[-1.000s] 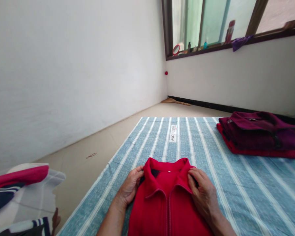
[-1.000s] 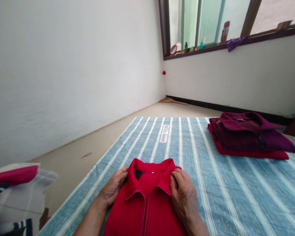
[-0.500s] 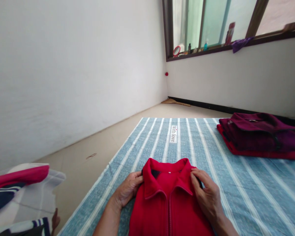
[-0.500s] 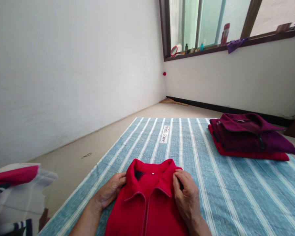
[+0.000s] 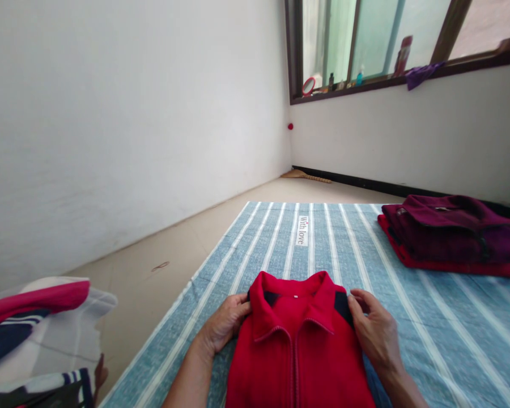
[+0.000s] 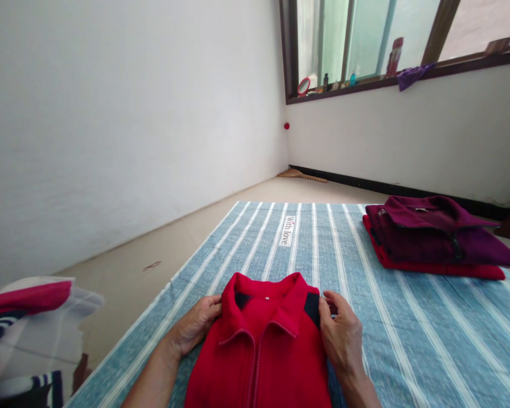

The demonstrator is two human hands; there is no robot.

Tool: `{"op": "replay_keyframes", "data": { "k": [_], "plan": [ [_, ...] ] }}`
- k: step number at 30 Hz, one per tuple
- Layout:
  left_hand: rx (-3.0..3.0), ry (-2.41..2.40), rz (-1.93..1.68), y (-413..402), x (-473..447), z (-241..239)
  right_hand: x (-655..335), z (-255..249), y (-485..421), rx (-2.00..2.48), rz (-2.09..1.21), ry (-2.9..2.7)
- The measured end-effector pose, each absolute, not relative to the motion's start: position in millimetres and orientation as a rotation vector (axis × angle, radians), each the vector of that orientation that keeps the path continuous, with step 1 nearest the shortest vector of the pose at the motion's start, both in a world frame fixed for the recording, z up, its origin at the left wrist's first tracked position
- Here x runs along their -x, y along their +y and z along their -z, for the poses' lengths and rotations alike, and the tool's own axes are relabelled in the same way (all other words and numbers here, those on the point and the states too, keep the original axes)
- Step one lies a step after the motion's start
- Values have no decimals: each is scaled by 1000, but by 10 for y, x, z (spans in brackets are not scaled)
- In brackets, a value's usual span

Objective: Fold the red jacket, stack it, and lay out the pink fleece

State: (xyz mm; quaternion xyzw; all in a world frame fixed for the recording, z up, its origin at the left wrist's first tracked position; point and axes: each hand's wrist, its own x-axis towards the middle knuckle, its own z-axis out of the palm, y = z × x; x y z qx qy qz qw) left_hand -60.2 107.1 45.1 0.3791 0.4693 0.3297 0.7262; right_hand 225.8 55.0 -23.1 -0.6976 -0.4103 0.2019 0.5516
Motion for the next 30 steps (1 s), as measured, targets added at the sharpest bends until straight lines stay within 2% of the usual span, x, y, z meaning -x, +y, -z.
{"op": "replay_keyframes", "data": {
  "k": [8,16,21,30],
  "plan": [
    [-835,1023,-711,1077,605,-435,-2323,128,584,1812,-913,-951],
    [-839,1048,-703,1068,574,-498,-2342,14,538,1706,-1403,-787],
    [-857,1045,-692,1068,572,-498,-2411,-51,483,1623,-1610,-911],
    [-886,1039,-695,1073,572,-494,-2454,-29,474,1524,-1706,-1082]
  ]
}}
